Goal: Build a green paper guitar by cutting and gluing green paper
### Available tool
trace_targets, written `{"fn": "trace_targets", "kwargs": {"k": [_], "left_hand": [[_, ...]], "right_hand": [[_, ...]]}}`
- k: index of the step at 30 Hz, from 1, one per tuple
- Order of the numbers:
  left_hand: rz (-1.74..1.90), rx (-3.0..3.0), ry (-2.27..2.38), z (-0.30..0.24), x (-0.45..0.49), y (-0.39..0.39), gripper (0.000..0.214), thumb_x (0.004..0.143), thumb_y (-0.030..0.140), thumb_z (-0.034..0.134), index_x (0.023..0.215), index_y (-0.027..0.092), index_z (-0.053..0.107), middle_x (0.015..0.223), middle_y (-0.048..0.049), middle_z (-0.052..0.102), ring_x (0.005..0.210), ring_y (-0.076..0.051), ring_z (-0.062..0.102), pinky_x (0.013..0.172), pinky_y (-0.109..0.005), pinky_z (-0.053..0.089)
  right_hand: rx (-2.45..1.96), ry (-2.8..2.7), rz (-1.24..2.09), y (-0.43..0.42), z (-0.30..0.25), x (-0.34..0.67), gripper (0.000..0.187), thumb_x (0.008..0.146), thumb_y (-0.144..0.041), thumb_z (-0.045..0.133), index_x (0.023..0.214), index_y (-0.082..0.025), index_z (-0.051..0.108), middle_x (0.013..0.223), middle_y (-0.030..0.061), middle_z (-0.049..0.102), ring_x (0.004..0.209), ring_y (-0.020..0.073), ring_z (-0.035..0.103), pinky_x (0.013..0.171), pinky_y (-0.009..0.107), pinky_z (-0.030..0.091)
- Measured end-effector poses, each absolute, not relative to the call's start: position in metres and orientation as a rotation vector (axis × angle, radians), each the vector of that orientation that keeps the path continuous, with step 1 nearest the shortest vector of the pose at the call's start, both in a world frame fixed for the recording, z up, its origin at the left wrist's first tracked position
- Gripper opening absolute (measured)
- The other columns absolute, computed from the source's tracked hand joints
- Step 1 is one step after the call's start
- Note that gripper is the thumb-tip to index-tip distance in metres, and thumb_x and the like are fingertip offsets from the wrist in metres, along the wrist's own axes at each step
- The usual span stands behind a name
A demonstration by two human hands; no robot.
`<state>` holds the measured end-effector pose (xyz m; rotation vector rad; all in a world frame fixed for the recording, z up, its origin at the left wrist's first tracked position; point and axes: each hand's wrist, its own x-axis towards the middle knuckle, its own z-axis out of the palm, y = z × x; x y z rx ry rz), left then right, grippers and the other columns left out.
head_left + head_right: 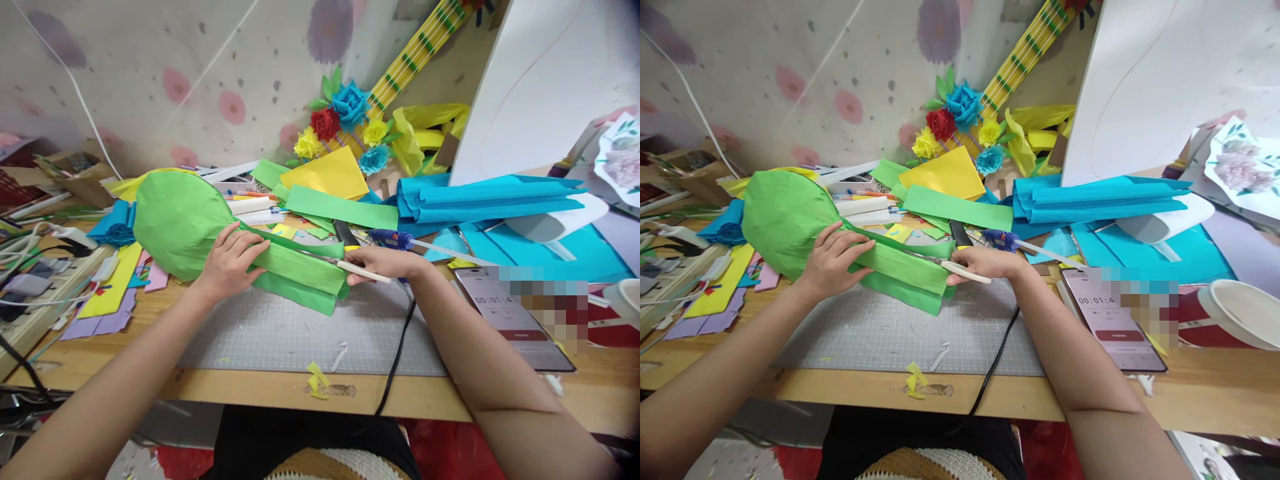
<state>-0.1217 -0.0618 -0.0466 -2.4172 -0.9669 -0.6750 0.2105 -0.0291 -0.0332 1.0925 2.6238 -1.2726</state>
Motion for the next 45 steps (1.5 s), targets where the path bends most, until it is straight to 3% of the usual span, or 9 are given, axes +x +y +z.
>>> {"fn": "trace_targets", "kwargs": {"k": [7,15,20,24,27,30,33,45], "left_hand": [[-0.800,-2.065,-0.962,-0.068,-0.147,-0.056,0.029,0.076,0.032,0.064,0.103,0.028,0.053,0.098,-0.0054,0.061,0.096,-0.023,0.056,0.090,-0.047,0.043],[-0.954,-1.967,-1.053,-0.091,-0.160,-0.064,0.021,0.076,0.037,0.066,0.089,0.027,0.055,0.083,-0.0043,0.059,0.084,-0.022,0.056,0.078,-0.041,0.037],[-0.888,-1.995,-0.958,-0.084,-0.159,-0.080,0.028,0.071,0.043,0.071,0.088,0.028,0.055,0.080,-0.0008,0.060,0.082,-0.019,0.057,0.074,-0.035,0.036],[-0.803,-2.068,-0.817,-0.077,-0.165,-0.102,0.022,0.071,0.036,0.074,0.082,0.030,0.056,0.075,0.0027,0.059,0.076,-0.015,0.057,0.070,-0.033,0.036],[-0.812,-2.117,-0.777,-0.073,-0.165,-0.116,0.022,0.071,0.028,0.074,0.086,0.033,0.057,0.074,0.0042,0.060,0.077,-0.013,0.059,0.074,-0.031,0.040],[-0.721,-2.307,-0.851,-0.070,-0.157,-0.124,0.029,0.076,0.024,0.068,0.102,0.032,0.059,0.089,0.0005,0.066,0.090,-0.016,0.061,0.086,-0.033,0.044],[-0.565,-2.454,-0.874,-0.073,-0.147,-0.126,0.026,0.082,0.019,0.060,0.107,0.026,0.061,0.101,-0.0040,0.068,0.095,-0.017,0.063,0.086,-0.033,0.048],[-0.596,-2.489,-1.056,-0.083,-0.153,-0.127,0.027,0.086,0.012,0.049,0.101,0.022,0.068,0.107,-0.0028,0.071,0.098,-0.017,0.066,0.084,-0.030,0.053]], "right_hand": [[0.781,2.571,-1.497,-0.028,-0.022,0.223,0.046,0.076,-0.061,0.057,0.084,-0.017,0.050,0.080,0.0006,0.049,0.069,0.0112,0.044,0.061,0.024,0.036],[0.565,2.341,-1.972,-0.032,-0.029,0.226,0.049,0.070,-0.062,0.065,0.081,-0.016,0.050,0.076,-0.0006,0.050,0.061,0.0071,0.043,0.052,0.021,0.037],[0.354,2.677,-2.282,-0.033,-0.036,0.214,0.046,0.082,-0.064,0.049,0.082,-0.018,0.049,0.059,-0.0039,0.044,0.050,0.0086,0.041,0.048,0.024,0.033],[1.356,2.821,-1.868,-0.038,-0.039,0.191,0.040,0.082,-0.059,0.052,0.074,-0.020,0.044,0.060,-0.0020,0.047,0.054,0.0113,0.043,0.051,0.025,0.032],[1.964,2.774,-1.158,-0.041,-0.049,0.175,0.034,0.078,-0.052,0.058,0.076,-0.020,0.047,0.069,0.0013,0.053,0.061,0.0142,0.047,0.054,0.025,0.032],[2.023,2.788,-0.574,-0.042,-0.064,0.168,0.023,0.081,-0.041,0.055,0.085,-0.018,0.055,0.085,0.0072,0.061,0.075,0.0190,0.054,0.061,0.027,0.036],[1.991,2.821,-0.267,-0.041,-0.076,0.168,0.024,0.081,-0.033,0.054,0.096,-0.016,0.058,0.097,0.0119,0.062,0.090,0.0239,0.055,0.072,0.030,0.039],[2.178,2.663,0.104,-0.039,-0.083,0.156,0.029,0.079,-0.028,0.055,0.103,-0.012,0.051,0.103,0.0177,0.056,0.096,0.0303,0.051,0.078,0.037,0.040]]}}
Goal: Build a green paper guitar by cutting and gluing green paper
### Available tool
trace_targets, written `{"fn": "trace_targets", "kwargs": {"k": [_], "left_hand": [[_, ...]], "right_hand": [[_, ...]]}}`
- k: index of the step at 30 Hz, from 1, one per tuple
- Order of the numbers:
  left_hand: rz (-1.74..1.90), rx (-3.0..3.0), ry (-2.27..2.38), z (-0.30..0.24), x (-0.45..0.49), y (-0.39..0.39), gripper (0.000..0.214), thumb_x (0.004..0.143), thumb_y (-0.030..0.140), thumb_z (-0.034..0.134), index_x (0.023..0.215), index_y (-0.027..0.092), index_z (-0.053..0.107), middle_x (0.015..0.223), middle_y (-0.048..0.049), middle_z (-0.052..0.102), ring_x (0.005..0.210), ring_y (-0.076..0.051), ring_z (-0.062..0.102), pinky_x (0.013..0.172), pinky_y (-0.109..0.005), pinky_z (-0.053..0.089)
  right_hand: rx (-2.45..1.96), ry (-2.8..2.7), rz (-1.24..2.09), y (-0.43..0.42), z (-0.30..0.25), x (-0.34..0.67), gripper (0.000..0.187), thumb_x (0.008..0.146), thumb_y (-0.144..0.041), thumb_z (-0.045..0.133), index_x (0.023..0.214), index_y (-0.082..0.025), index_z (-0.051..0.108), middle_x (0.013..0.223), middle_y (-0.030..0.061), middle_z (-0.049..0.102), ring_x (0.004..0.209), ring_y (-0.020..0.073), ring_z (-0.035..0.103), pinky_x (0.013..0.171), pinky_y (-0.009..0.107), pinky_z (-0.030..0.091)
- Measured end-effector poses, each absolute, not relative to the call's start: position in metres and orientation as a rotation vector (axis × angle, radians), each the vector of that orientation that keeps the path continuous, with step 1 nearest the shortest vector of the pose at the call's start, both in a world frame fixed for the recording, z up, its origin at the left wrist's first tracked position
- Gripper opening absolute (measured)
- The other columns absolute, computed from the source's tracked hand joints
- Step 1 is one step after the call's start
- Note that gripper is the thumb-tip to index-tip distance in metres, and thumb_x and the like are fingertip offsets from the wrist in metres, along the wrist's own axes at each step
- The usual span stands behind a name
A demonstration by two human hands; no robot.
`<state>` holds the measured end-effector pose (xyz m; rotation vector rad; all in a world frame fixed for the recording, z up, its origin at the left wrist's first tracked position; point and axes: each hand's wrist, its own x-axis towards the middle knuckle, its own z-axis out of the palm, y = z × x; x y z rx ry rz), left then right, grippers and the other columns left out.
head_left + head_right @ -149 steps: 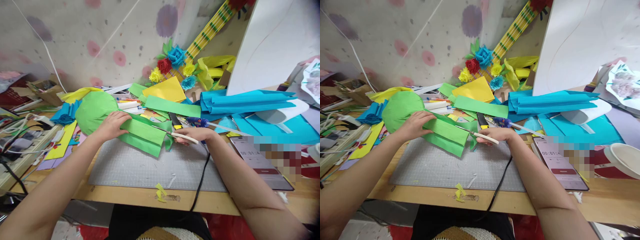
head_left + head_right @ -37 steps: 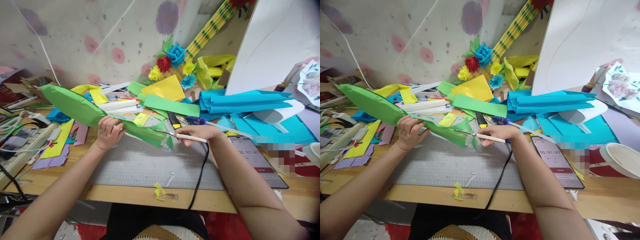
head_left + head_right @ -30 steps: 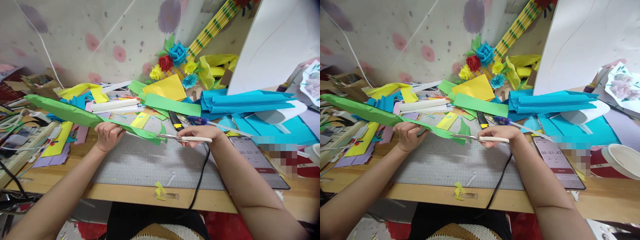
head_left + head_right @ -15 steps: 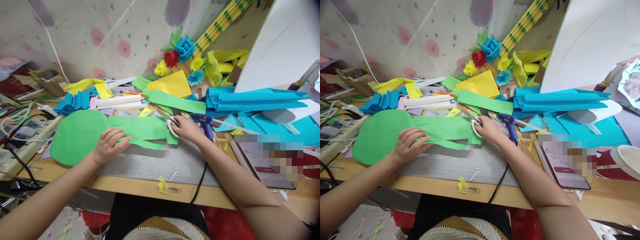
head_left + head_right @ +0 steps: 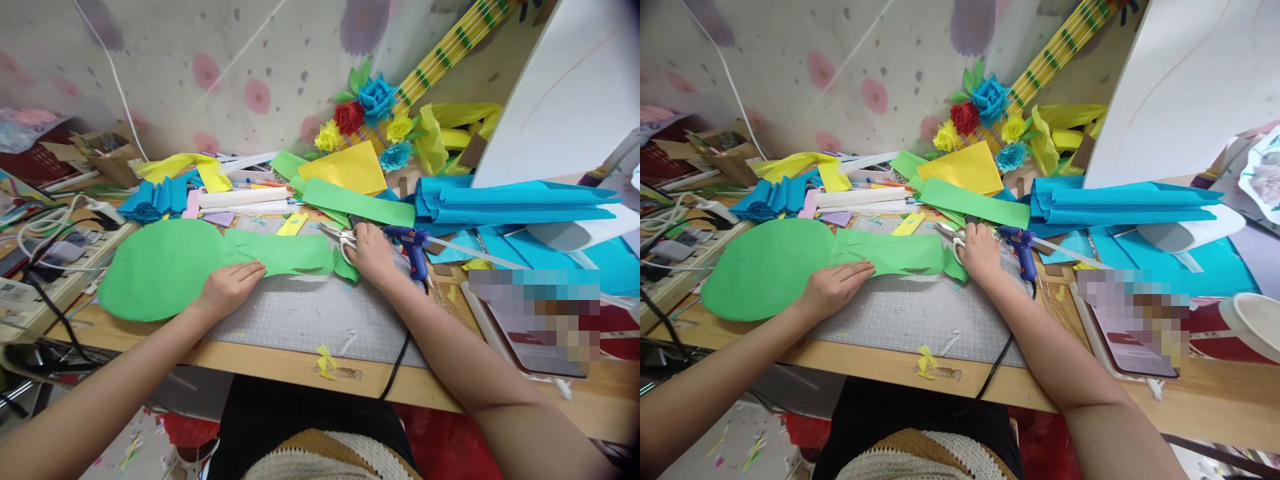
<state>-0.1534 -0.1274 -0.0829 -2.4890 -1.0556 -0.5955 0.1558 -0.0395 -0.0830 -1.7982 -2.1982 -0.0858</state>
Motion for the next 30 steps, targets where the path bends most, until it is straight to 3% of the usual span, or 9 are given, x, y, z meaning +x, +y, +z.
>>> {"fn": "trace_targets", "kwargs": {"k": [6,9,13,15,19,23,30], "left_hand": [[-0.561,-2.517,-1.102,-0.075,-0.151,-0.123,0.020,0.087,0.017,0.050,0.094,0.022,0.068,0.100,-0.0018,0.072,0.090,-0.016,0.067,0.075,-0.029,0.053],[-0.443,-2.535,-1.165,-0.074,-0.151,-0.122,0.019,0.085,0.020,0.053,0.098,0.022,0.067,0.102,-0.0053,0.069,0.093,-0.020,0.064,0.077,-0.033,0.052],[-0.313,-2.523,-1.281,-0.072,-0.154,-0.124,0.029,0.079,0.014,0.054,0.107,0.021,0.062,0.104,-0.0089,0.065,0.095,-0.024,0.060,0.079,-0.039,0.050],[-0.286,-2.531,-1.368,-0.068,-0.158,-0.126,0.032,0.077,0.014,0.055,0.108,0.019,0.059,0.104,-0.0094,0.063,0.098,-0.025,0.059,0.082,-0.039,0.049],[-0.247,-2.546,-1.517,-0.056,-0.170,-0.128,0.022,0.078,0.018,0.053,0.099,0.020,0.057,0.098,-0.0076,0.063,0.097,-0.025,0.057,0.082,-0.039,0.047],[-0.173,-2.583,-1.538,-0.046,-0.179,-0.129,0.011,0.078,0.021,0.051,0.088,0.022,0.056,0.088,-0.0041,0.062,0.088,-0.022,0.057,0.074,-0.035,0.047],[-0.115,-2.416,-1.563,-0.058,-0.177,-0.132,0.025,0.071,0.015,0.053,0.095,0.017,0.054,0.096,-0.0114,0.060,0.095,-0.029,0.053,0.080,-0.041,0.043]], "right_hand": [[-1.752,-2.280,-0.029,-0.038,-0.063,0.159,0.022,0.079,-0.021,0.054,0.099,-0.010,0.057,0.103,0.0182,0.059,0.100,0.0308,0.051,0.087,0.040,0.039],[-1.376,-2.342,0.048,-0.048,-0.049,0.153,0.022,0.084,-0.029,0.054,0.100,-0.015,0.058,0.108,0.0143,0.060,0.106,0.0285,0.049,0.093,0.041,0.037],[-0.788,-2.621,0.245,-0.070,-0.056,0.120,0.042,0.078,-0.042,0.065,0.111,-0.018,0.054,0.114,0.0122,0.057,0.107,0.0262,0.049,0.091,0.040,0.040],[-0.766,-2.674,0.198,-0.076,-0.067,0.103,0.040,0.078,-0.038,0.066,0.109,-0.016,0.056,0.112,0.0132,0.058,0.102,0.0266,0.050,0.087,0.040,0.040],[-0.785,-2.662,0.204,-0.072,-0.080,0.087,0.012,0.088,-0.024,0.053,0.093,-0.017,0.061,0.099,0.0102,0.062,0.093,0.0222,0.051,0.080,0.034,0.040],[-0.806,-2.616,0.307,-0.063,-0.079,0.088,0.015,0.090,-0.026,0.050,0.088,-0.018,0.063,0.091,0.0076,0.064,0.090,0.0199,0.053,0.078,0.031,0.039],[-0.874,-2.564,0.376,-0.054,-0.081,0.087,0.014,0.089,-0.026,0.053,0.087,-0.017,0.063,0.089,0.0075,0.064,0.087,0.0189,0.055,0.076,0.029,0.039]]}}
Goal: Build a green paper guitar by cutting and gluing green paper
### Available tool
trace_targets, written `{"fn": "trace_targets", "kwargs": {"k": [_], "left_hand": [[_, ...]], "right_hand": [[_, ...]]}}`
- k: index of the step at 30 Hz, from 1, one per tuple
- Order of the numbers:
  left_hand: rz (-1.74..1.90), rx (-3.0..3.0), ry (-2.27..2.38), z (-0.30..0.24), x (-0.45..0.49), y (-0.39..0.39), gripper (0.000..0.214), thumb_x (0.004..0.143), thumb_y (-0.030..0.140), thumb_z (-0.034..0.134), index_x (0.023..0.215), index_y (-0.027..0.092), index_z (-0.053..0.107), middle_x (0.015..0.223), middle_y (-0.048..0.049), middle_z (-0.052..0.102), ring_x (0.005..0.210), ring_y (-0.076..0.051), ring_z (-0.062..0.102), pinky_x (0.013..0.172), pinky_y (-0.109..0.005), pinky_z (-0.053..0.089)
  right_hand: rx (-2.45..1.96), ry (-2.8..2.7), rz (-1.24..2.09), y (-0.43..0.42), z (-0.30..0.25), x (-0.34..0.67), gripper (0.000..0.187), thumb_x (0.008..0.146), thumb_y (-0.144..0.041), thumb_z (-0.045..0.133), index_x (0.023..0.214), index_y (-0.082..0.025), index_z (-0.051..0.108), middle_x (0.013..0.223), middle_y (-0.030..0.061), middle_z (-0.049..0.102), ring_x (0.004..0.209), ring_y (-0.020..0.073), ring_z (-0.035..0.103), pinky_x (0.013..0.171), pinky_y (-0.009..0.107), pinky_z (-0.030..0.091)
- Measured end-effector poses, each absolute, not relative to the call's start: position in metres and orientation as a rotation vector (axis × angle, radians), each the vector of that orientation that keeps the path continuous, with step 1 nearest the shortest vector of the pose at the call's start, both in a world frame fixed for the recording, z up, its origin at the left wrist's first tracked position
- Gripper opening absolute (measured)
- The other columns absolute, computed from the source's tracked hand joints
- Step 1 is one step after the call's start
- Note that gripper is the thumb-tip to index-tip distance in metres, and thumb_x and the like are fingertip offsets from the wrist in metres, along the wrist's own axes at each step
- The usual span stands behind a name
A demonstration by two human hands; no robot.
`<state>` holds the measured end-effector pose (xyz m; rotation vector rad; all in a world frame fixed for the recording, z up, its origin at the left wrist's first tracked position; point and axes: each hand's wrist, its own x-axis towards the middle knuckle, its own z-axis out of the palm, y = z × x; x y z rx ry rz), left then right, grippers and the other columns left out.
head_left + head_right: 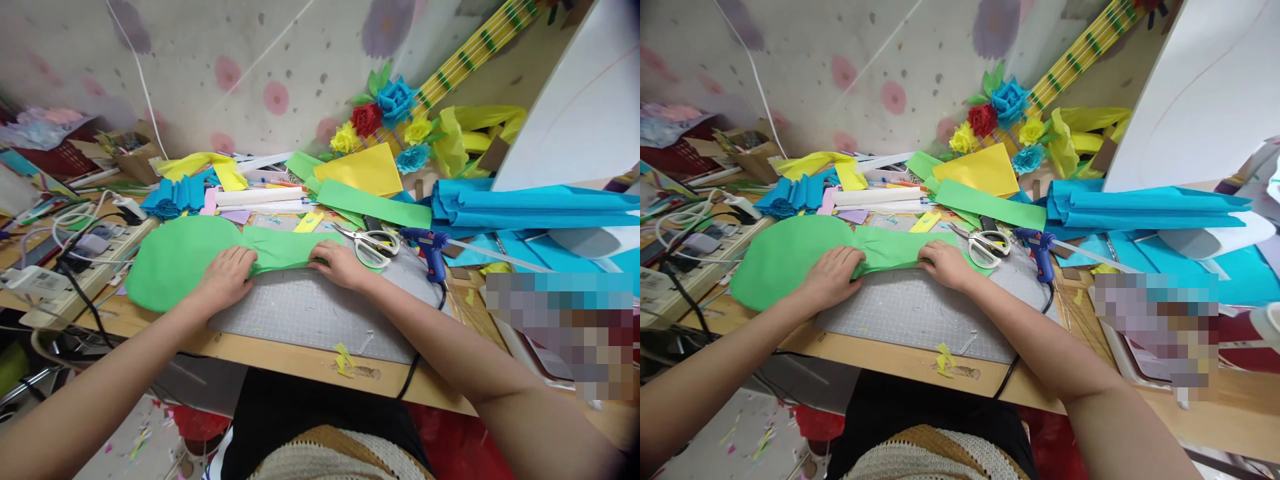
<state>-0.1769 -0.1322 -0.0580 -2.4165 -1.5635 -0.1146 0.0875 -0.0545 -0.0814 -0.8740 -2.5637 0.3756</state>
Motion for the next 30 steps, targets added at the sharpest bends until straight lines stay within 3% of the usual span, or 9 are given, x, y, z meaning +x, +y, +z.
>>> {"fn": "trace_targets", "kwargs": {"k": [6,11,17,26,30], "left_hand": [[-0.129,-2.456,-1.501,-0.054,-0.179,-0.133,0.007,0.078,0.018,0.051,0.082,0.020,0.057,0.087,-0.0081,0.061,0.087,-0.025,0.055,0.073,-0.037,0.044],[-0.221,-2.498,-1.500,-0.052,-0.179,-0.127,0.011,0.083,0.026,0.053,0.075,0.020,0.059,0.082,-0.0050,0.063,0.082,-0.022,0.057,0.075,-0.037,0.042],[-0.259,-2.638,-1.737,-0.046,-0.178,-0.118,0.014,0.084,0.030,0.051,0.079,0.020,0.059,0.076,-0.0019,0.063,0.074,-0.018,0.056,0.064,-0.030,0.041],[-0.264,-2.854,-1.740,-0.042,-0.138,-0.090,0.016,0.079,0.033,0.059,0.086,0.019,0.060,0.087,-0.0030,0.060,0.081,-0.017,0.056,0.067,-0.028,0.042],[-0.173,-2.960,-1.636,-0.040,-0.125,-0.083,0.017,0.077,0.035,0.062,0.085,0.020,0.061,0.085,-0.0019,0.060,0.082,-0.018,0.055,0.069,-0.029,0.041]], "right_hand": [[-0.880,-2.558,0.408,-0.053,-0.081,0.086,0.010,0.087,-0.025,0.055,0.086,-0.017,0.062,0.090,0.0063,0.063,0.088,0.0186,0.054,0.076,0.028,0.038],[-0.883,-2.528,0.589,-0.048,-0.080,0.087,0.013,0.087,-0.030,0.056,0.085,-0.019,0.062,0.090,0.0039,0.061,0.087,0.0166,0.053,0.076,0.027,0.038],[-1.125,-2.499,0.652,-0.047,-0.076,0.084,0.014,0.086,-0.028,0.055,0.081,-0.019,0.063,0.083,0.0029,0.063,0.078,0.0160,0.053,0.066,0.025,0.034],[-1.186,-2.481,0.673,-0.041,-0.064,0.087,0.008,0.080,-0.024,0.058,0.082,-0.018,0.063,0.083,0.0021,0.064,0.075,0.0148,0.053,0.065,0.024,0.034],[-1.103,-2.544,0.968,-0.042,-0.046,0.111,0.015,0.078,-0.032,0.058,0.081,-0.018,0.064,0.076,-0.0004,0.063,0.069,0.0132,0.053,0.061,0.023,0.036]]}}
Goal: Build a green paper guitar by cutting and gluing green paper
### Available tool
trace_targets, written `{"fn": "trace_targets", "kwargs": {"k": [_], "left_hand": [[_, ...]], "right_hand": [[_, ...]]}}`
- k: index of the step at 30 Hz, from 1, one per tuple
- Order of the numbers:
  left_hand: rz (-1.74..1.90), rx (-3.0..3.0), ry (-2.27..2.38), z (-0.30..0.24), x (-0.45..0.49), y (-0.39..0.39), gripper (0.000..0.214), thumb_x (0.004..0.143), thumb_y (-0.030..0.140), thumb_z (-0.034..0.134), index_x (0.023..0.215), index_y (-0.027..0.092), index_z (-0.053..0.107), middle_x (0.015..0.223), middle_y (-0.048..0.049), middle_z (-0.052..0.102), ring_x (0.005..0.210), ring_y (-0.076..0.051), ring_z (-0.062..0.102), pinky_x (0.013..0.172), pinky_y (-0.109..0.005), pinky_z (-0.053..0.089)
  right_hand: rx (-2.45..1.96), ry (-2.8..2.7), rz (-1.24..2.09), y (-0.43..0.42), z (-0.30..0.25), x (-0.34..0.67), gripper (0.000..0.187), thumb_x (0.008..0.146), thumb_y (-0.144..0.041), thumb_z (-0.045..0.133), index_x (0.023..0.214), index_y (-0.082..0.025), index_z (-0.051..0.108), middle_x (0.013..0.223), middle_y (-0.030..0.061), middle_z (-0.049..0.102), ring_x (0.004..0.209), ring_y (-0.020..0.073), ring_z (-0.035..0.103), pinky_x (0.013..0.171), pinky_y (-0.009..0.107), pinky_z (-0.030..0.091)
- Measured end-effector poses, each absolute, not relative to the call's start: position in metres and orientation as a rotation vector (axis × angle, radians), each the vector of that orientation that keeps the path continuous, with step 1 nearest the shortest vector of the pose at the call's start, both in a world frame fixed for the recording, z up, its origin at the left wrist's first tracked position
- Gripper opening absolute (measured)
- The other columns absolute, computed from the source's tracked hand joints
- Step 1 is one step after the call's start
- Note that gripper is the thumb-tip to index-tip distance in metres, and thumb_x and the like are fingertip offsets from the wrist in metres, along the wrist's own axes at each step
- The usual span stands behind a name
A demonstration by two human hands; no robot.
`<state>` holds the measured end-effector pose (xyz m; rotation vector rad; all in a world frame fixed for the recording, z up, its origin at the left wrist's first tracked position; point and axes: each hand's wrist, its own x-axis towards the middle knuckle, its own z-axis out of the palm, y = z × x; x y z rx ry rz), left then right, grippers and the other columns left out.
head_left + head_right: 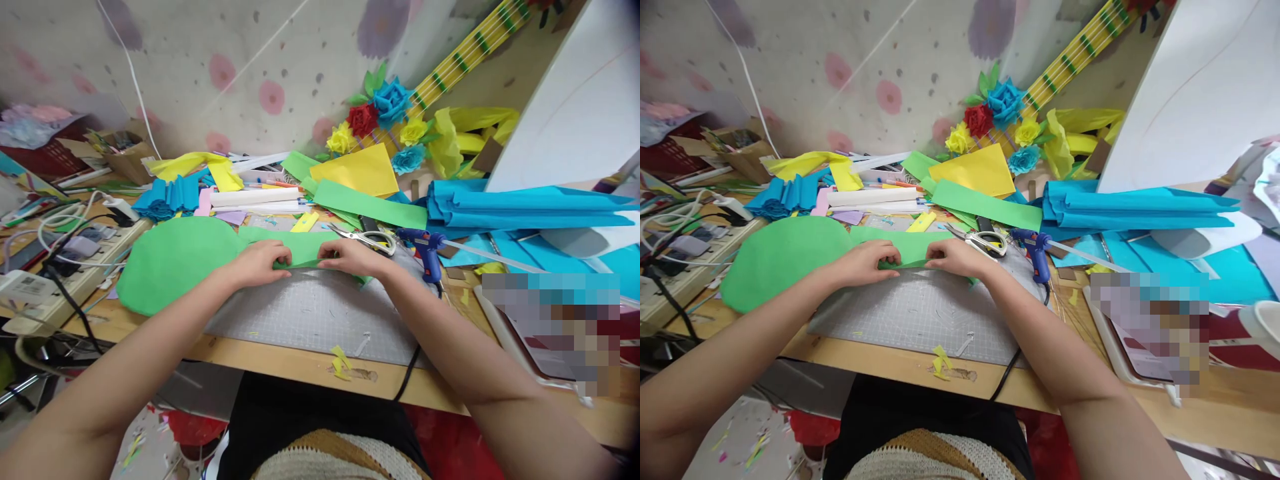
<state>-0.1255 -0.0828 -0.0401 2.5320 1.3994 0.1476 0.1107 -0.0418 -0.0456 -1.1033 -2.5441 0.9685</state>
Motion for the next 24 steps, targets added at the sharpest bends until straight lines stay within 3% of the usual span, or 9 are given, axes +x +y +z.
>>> {"fn": "trace_targets", "kwargs": {"k": [3,6,9,14,18,24], "left_hand": [[0.205,2.516,1.327,-0.043,-0.122,-0.081,0.024,0.081,0.043,0.056,0.081,0.020,0.062,0.083,-0.0022,0.060,0.079,-0.017,0.056,0.070,-0.029,0.042],[0.432,2.514,1.441,-0.052,-0.116,-0.075,0.027,0.088,0.036,0.045,0.080,0.018,0.062,0.086,-0.0049,0.060,0.083,-0.018,0.057,0.076,-0.032,0.044],[0.594,2.523,1.620,-0.063,-0.104,-0.066,0.025,0.084,0.035,0.053,0.099,0.017,0.061,0.104,-0.0094,0.059,0.102,-0.024,0.054,0.089,-0.039,0.043],[0.401,2.473,1.637,-0.073,-0.087,-0.056,0.056,0.077,0.045,0.063,0.122,0.014,0.051,0.127,-0.0146,0.052,0.119,-0.029,0.048,0.100,-0.042,0.037],[0.297,2.439,1.653,-0.072,-0.086,-0.054,0.065,0.075,0.050,0.064,0.125,0.012,0.049,0.128,-0.0157,0.053,0.120,-0.030,0.049,0.101,-0.042,0.037],[0.250,2.499,1.565,-0.063,-0.081,-0.050,0.063,0.069,0.047,0.070,0.120,0.014,0.054,0.124,-0.0132,0.056,0.114,-0.029,0.052,0.097,-0.039,0.041]], "right_hand": [[-1.143,-2.547,1.055,-0.039,-0.041,0.135,0.028,0.081,-0.043,0.052,0.077,-0.018,0.064,0.067,-0.0011,0.060,0.063,0.0126,0.051,0.057,0.024,0.035],[-1.403,-2.364,0.753,-0.036,-0.048,0.154,0.024,0.083,-0.037,0.049,0.076,-0.019,0.063,0.070,0.0007,0.062,0.064,0.0139,0.052,0.058,0.025,0.034],[-1.563,-2.308,0.461,-0.038,-0.059,0.162,0.015,0.081,-0.030,0.053,0.084,-0.020,0.064,0.080,0.0039,0.065,0.073,0.0172,0.056,0.062,0.027,0.037],[-1.618,-2.360,0.093,-0.049,-0.072,0.161,0.022,0.081,-0.028,0.056,0.099,-0.017,0.062,0.103,0.0117,0.063,0.098,0.0260,0.054,0.079,0.034,0.041],[-1.631,-2.381,-0.056,-0.053,-0.079,0.160,0.028,0.082,-0.030,0.056,0.105,-0.016,0.060,0.107,0.0140,0.062,0.102,0.0291,0.053,0.086,0.038,0.040],[-1.713,-2.419,-0.168,-0.056,-0.080,0.156,0.039,0.082,-0.035,0.056,0.114,-0.013,0.055,0.104,0.0161,0.061,0.098,0.0302,0.054,0.081,0.037,0.040]]}}
